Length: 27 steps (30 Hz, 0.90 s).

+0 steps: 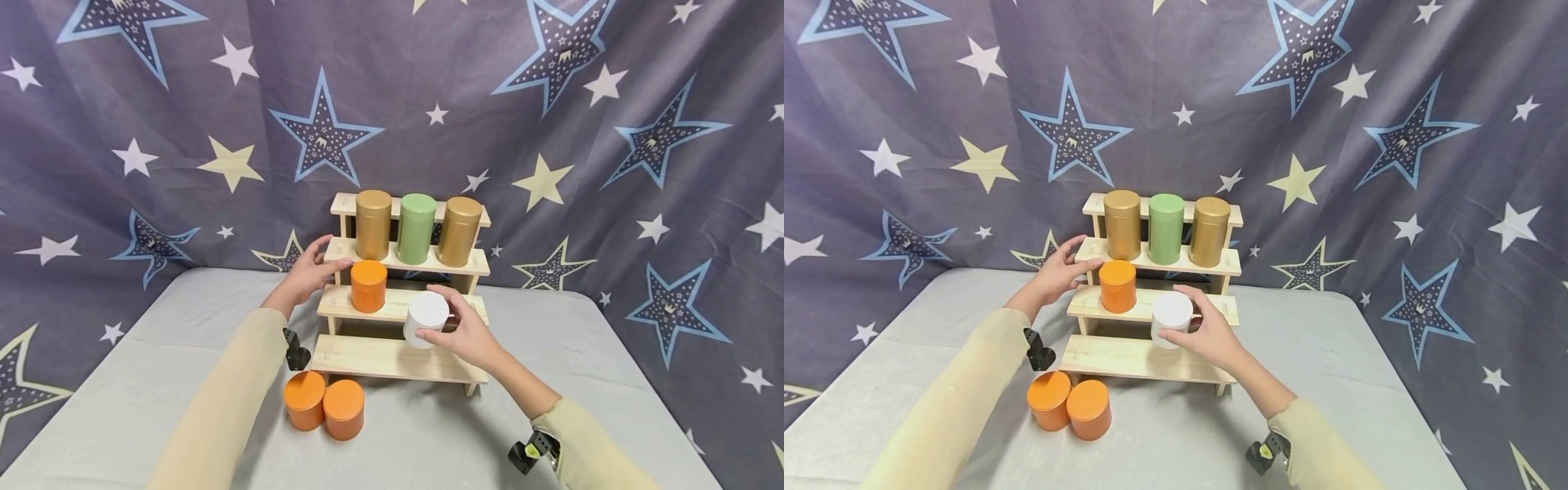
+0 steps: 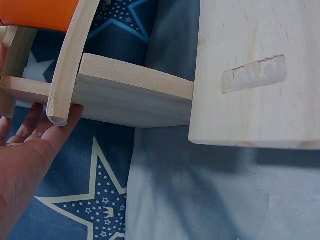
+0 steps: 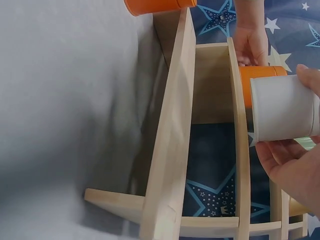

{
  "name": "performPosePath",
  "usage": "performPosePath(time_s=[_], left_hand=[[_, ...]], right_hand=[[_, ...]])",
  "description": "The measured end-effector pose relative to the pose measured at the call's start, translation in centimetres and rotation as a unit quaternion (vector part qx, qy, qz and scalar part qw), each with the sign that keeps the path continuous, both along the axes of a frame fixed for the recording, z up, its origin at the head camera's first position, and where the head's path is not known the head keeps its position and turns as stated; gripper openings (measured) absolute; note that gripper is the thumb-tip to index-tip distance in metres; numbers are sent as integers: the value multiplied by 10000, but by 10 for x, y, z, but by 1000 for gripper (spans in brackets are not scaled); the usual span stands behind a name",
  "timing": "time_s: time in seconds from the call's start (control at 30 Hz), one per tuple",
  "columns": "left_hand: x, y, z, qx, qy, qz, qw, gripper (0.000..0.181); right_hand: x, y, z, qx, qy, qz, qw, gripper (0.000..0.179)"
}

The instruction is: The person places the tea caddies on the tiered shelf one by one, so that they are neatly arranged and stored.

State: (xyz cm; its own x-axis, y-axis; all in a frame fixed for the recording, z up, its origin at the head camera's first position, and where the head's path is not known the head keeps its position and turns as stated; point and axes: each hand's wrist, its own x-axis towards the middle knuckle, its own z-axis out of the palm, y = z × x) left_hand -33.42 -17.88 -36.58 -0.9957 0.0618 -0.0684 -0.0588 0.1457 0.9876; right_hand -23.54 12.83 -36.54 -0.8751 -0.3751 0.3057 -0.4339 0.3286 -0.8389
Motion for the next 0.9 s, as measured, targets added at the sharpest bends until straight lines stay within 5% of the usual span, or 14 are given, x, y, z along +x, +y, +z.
performPosePath(time_s=[0.9], left_hand=[[2, 1, 4, 37, -125, 16, 9999, 89]], right_hand=[[-41, -17, 1, -201, -120, -512, 9984, 69]])
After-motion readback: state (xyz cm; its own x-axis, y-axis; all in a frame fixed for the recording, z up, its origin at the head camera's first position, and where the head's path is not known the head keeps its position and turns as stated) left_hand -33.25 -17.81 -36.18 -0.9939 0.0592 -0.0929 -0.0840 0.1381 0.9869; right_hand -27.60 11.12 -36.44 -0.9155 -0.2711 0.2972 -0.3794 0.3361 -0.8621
